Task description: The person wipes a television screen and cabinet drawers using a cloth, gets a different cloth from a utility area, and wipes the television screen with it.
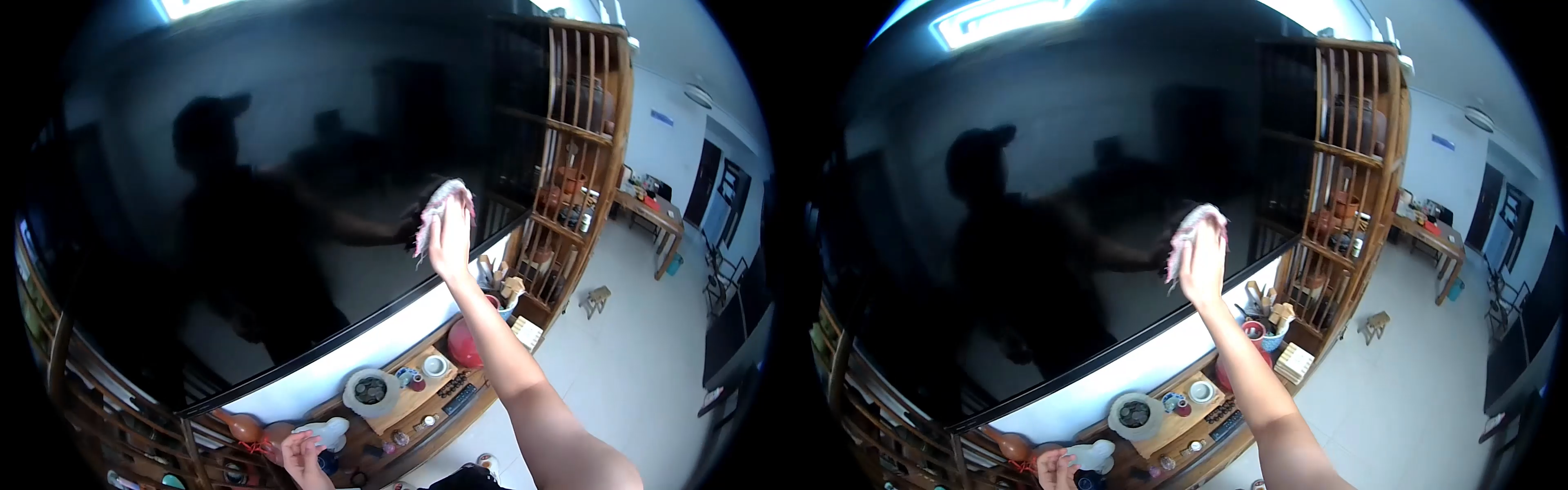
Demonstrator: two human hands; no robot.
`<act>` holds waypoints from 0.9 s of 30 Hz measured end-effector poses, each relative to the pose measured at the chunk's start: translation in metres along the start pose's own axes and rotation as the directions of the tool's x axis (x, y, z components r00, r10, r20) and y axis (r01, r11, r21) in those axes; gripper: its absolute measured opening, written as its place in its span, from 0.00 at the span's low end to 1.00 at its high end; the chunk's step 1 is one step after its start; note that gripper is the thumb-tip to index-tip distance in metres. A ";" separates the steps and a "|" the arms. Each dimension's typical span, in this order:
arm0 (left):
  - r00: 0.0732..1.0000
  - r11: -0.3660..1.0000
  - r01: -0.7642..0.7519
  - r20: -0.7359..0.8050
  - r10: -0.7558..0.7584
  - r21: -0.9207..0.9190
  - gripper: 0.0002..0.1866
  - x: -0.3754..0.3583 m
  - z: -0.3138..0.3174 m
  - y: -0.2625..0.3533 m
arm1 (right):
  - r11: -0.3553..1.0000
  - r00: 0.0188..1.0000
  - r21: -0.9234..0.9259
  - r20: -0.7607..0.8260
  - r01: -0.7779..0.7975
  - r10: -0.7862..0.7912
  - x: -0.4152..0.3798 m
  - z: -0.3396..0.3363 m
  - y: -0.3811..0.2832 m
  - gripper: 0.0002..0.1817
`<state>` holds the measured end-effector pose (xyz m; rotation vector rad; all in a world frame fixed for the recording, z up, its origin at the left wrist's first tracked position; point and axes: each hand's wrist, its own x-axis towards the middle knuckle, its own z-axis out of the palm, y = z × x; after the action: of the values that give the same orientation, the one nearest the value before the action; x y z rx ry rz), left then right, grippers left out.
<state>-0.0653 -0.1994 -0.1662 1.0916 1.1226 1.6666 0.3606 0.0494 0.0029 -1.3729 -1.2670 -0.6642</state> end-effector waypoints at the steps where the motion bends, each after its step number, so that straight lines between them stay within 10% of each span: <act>1: 0.999 1.000 -0.018 0.037 0.017 0.019 0.10 -0.003 0.015 0.000 | 0.989 0.989 0.039 0.035 -0.146 0.144 -0.008 0.008 0.035 0.32; 6: 0.977 0.997 0.075 0.200 -0.078 0.022 0.11 -0.029 0.115 0.015 | 0.844 0.895 0.301 0.109 -0.444 0.433 -0.036 0.007 0.123 0.29; 8: 0.967 0.995 0.008 0.254 -0.034 0.103 0.14 -0.039 0.146 -0.013 | 0.896 0.940 0.304 0.001 -0.325 0.341 -0.047 0.007 0.141 0.25; 14: 0.922 0.976 0.216 0.321 -0.216 0.035 0.14 -0.079 0.274 -0.022 | 0.368 0.778 0.696 0.471 -0.617 0.415 -0.081 -0.101 0.136 0.22; 20: 0.841 0.916 0.395 0.432 -0.326 -0.077 0.28 -0.103 0.366 -0.015 | 0.585 0.843 0.654 0.528 -0.479 0.101 -0.139 -0.181 0.134 0.28; 27: 0.821 0.939 0.342 0.473 -0.321 0.045 0.26 -0.074 0.389 -0.014 | 0.706 0.933 0.625 0.325 -0.333 0.153 -0.056 -0.164 0.173 0.32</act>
<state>0.3260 -0.1743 -0.1077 1.1224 0.8858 1.0630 0.5487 -0.0913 -0.0664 -0.9863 -1.3063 0.1826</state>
